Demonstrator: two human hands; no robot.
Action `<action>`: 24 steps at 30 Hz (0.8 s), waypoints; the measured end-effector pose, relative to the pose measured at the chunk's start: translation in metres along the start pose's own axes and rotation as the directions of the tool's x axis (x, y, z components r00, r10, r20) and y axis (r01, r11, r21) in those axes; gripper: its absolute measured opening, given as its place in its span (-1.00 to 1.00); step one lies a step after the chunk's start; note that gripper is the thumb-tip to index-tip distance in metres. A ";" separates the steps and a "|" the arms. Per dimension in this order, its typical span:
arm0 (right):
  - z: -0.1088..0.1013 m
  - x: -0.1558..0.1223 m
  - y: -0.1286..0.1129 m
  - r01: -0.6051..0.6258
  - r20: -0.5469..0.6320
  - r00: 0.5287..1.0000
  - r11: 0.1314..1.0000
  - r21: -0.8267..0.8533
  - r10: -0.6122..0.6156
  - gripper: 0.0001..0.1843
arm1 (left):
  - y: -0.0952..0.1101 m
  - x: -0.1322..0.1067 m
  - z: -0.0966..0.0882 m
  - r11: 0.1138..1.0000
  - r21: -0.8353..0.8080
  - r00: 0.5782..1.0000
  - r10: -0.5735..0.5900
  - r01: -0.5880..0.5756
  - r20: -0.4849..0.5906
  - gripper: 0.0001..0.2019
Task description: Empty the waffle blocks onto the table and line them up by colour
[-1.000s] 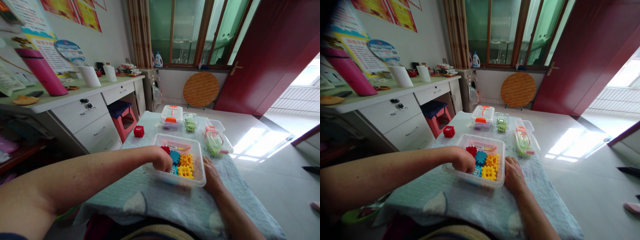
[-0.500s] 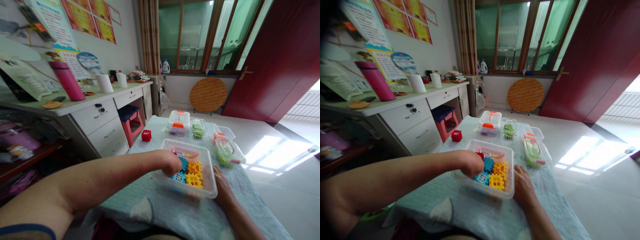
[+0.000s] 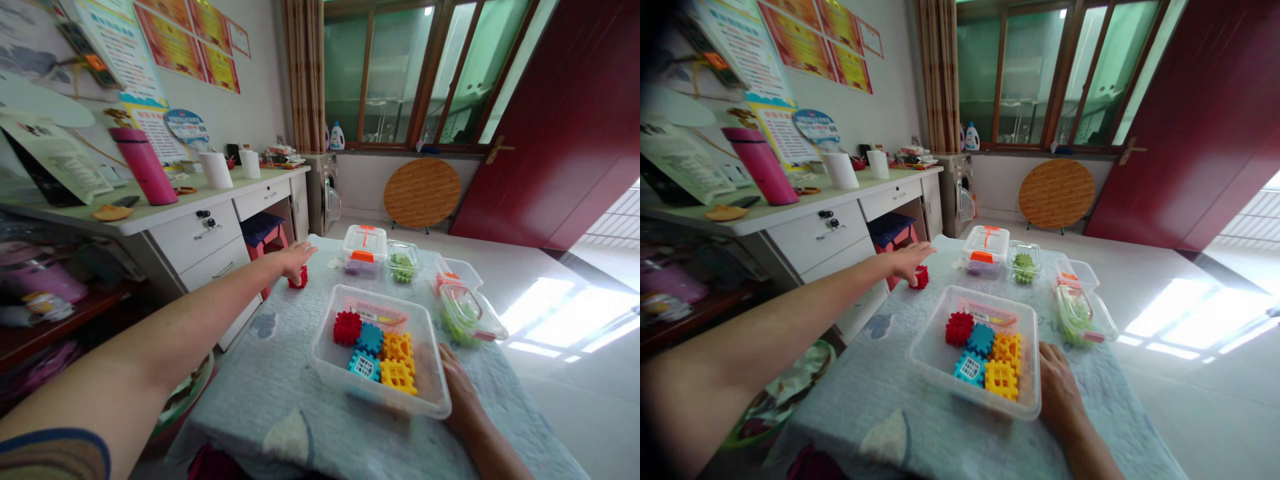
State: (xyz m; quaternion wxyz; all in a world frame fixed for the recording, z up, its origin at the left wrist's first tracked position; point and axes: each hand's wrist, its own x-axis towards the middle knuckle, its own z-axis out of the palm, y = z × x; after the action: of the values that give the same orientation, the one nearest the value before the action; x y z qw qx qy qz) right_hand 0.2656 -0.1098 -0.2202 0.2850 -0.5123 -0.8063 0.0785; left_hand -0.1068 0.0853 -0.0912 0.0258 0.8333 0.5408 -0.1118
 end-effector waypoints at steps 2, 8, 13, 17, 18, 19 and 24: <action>0.000 0.000 0.000 -0.002 -0.010 1.000 1.000 0.008 0.002 -0.76 | -0.007 0.013 0.025 0.999 0.022 0.998 -0.026 0.025 0.064 0.22; 0.000 0.002 -0.001 -0.015 -0.003 1.000 1.000 0.002 0.015 -0.74 | -0.017 0.033 0.061 1.000 0.024 0.992 -0.010 0.007 0.130 0.16; -0.001 0.002 0.000 -0.003 0.010 1.000 1.000 -0.005 0.003 -0.75 | -0.022 0.035 0.065 0.999 0.031 0.990 0.007 -0.011 0.142 0.04; 0.000 0.002 0.000 0.000 -0.001 1.000 1.000 -0.019 0.000 -0.74 | -0.021 0.037 0.065 0.999 0.032 0.990 0.021 -0.025 0.136 0.03; 0.000 0.002 0.000 0.003 -0.002 1.000 1.000 -0.025 -0.003 -0.73 | -0.021 0.037 0.065 0.999 0.034 0.990 0.020 -0.025 0.137 0.04; 0.000 0.002 0.000 0.005 -0.003 1.000 0.999 -0.032 -0.005 -0.72 | -0.021 0.038 0.065 0.999 0.035 0.990 0.020 -0.025 0.138 0.05; -0.001 0.003 -0.002 0.017 0.004 1.000 0.998 -0.063 -0.017 -0.72 | -0.021 0.034 0.064 0.999 0.018 0.993 0.028 -0.030 0.111 0.02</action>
State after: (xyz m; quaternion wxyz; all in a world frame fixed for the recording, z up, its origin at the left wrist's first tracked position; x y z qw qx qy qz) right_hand 0.2639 -0.1081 -0.2174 0.2681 -0.5140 -0.8132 0.0516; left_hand -0.1227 0.1139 -0.1587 0.0490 0.8338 0.5253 -0.1628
